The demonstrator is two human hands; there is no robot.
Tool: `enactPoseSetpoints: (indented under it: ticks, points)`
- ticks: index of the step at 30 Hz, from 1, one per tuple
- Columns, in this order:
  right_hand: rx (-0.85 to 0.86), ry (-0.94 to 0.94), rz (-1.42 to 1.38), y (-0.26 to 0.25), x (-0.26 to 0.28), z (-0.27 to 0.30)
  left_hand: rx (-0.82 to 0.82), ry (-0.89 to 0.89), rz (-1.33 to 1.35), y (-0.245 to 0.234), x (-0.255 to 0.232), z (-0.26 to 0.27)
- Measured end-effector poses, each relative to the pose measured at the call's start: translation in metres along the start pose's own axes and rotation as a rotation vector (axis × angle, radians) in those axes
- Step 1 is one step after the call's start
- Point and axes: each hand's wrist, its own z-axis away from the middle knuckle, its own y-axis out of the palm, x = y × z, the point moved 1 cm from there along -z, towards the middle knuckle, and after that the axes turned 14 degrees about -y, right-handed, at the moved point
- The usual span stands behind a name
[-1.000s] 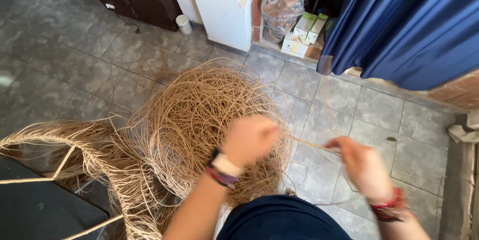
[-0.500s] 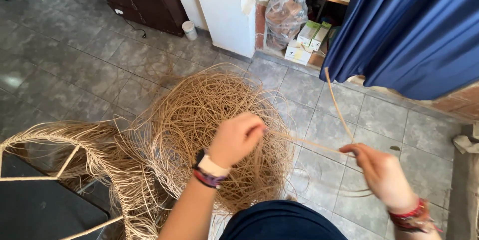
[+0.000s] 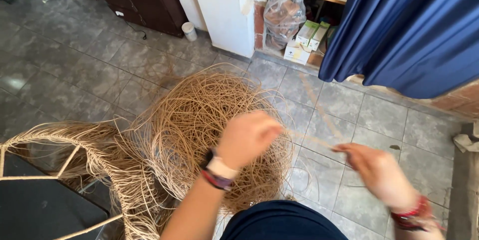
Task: Weaving natural fiber strands onto a furniture frame to create a wicker structure
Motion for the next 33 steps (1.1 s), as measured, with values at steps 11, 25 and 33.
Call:
enactPoseSetpoints:
  ticks: [11, 25, 33]
  points:
    - [0.139, -0.011, -0.084, -0.005, -0.02, 0.008, -0.051, -0.035, -0.038, 0.019, 0.003, 0.014]
    - [0.085, 0.179, -0.055, -0.005, -0.017, 0.015, -0.023, -0.197, -0.04, 0.034, -0.02, 0.019]
    - [0.097, 0.139, -0.017, -0.019, -0.044, 0.031, -0.074, -0.003, 0.045, 0.024, 0.005, 0.014]
